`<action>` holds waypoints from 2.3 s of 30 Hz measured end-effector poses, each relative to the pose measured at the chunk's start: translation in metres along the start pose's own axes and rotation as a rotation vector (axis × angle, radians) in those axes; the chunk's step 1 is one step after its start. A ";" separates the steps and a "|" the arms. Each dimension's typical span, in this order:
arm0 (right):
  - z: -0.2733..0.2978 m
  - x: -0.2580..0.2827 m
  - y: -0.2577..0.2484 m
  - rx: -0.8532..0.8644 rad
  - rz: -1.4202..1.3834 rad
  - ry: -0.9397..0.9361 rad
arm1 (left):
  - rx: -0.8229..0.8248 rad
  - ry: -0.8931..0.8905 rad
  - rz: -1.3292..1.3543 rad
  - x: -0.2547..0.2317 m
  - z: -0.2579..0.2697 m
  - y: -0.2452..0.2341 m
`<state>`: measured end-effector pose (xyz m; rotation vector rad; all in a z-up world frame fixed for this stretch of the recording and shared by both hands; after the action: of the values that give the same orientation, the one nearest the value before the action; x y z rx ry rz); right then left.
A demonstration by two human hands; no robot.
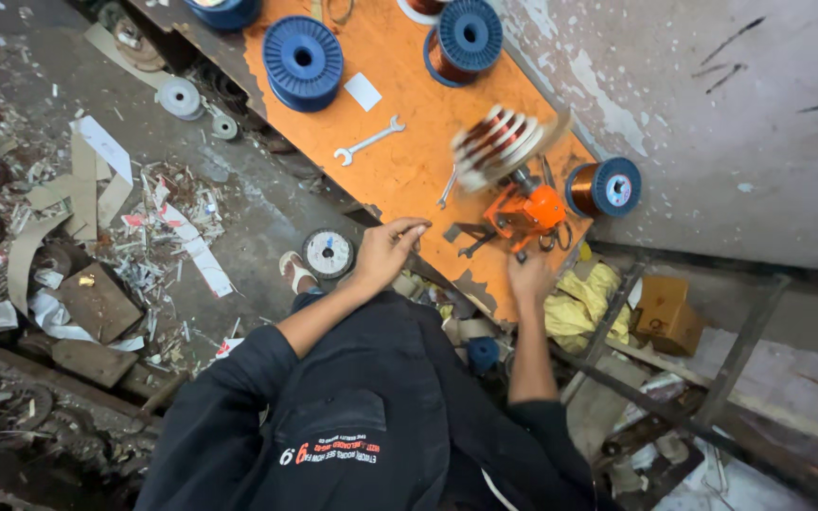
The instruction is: The person winds copper wire onto a motor stator using a handheld electric drill as a winding machine. They repeatedly wrap the wire, cut it with scissors, and adjust the stator on the drill. The person also briefly handles a green smartphone and a measuring tape during the process.
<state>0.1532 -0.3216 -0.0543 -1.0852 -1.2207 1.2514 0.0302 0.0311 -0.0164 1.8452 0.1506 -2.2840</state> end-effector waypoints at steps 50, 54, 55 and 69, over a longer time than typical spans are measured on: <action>0.049 0.027 -0.065 -0.015 0.112 0.076 | 0.051 -0.101 0.175 -0.008 -0.006 0.001; 0.054 -0.010 -0.103 -0.079 0.092 0.166 | 0.041 -0.080 0.157 -0.002 -0.007 0.011; 0.051 -0.015 -0.118 -0.162 0.111 0.091 | 0.030 -0.055 0.156 -0.002 -0.008 0.012; -0.125 -0.023 -0.110 -0.051 0.122 0.066 | -0.017 -0.058 0.140 -0.027 -0.013 0.009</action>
<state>0.2876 -0.3415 0.0447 -1.2447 -1.1556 1.2722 0.0501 0.0273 0.0081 1.7218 0.0308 -2.2301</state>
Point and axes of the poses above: each hand's wrist, its own z-axis away from the middle knuckle, its own y-axis out of the palm, x = y × z, the point moved 7 cm from there along -z, towards the middle knuckle, and after that the axes turned 4 degrees about x, right-handed, at the moved point
